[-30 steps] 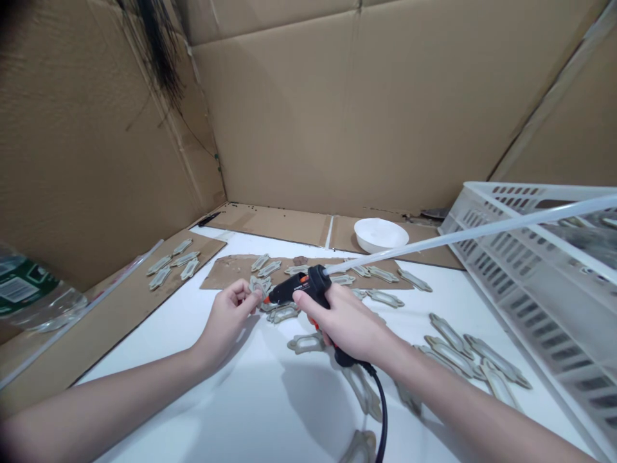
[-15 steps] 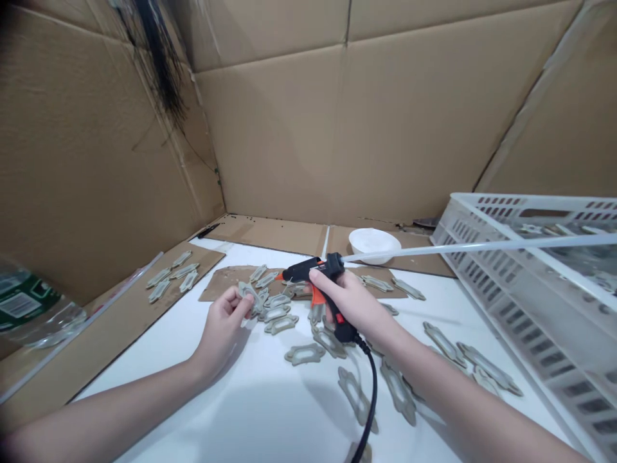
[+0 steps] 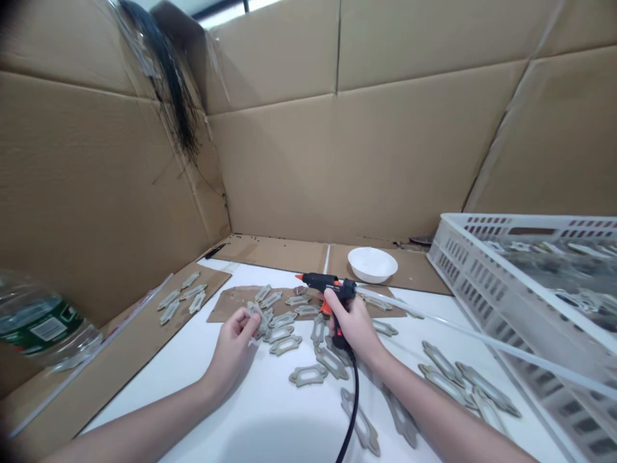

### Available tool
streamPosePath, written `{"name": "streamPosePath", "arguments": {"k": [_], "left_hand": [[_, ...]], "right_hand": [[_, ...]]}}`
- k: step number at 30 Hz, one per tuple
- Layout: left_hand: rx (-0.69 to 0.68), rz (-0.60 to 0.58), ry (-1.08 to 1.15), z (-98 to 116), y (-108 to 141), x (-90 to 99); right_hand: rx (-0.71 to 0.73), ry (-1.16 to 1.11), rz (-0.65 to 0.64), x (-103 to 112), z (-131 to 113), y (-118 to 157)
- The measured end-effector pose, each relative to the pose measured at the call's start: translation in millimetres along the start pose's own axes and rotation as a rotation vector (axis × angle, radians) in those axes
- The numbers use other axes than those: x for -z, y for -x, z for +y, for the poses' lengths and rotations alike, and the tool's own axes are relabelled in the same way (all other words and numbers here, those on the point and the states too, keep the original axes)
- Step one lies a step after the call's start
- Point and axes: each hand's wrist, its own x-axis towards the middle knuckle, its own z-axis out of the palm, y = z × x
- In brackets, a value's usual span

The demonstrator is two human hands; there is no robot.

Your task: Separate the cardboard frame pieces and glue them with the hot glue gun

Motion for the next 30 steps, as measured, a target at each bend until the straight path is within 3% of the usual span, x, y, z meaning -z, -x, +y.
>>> {"name": "streamPosePath", "arguments": {"k": [5, 6, 13, 17, 20, 25, 27, 30], "left_hand": [[-0.109, -0.039, -0.342, 9, -22, 11.3], [-0.136, -0.035, -0.5, 13, -32, 18.6], [-0.017, 0.003, -0.948, 30, -129, 94.9], [0.074, -0.074, -1.198, 26, -161, 115.7], [0.064, -0.144, -1.338, 21, -170, 120.5], [-0.076, -0.182, -1.498, 28, -169, 118.0], [-0.153, -0.17, -1.531, 34, -162, 106.1], [-0.259, -0.212, -1.504, 39, -143, 74.2]], "right_hand": [[0.061, 0.047, -0.02, -1, -8, 7], [0.07, 0.047, -0.029, -1, -10, 9], [0.098, 0.032, 0.028, 13, -24, 23], [0.075, 0.077, 0.157, 29, -23, 41], [0.043, 0.104, 0.25, 40, -20, 55], [-0.019, 0.177, 0.391, 56, -9, 81], [-0.042, 0.201, 0.429, 61, -3, 91], [-0.053, 0.229, 0.483, 67, 3, 101]]}}
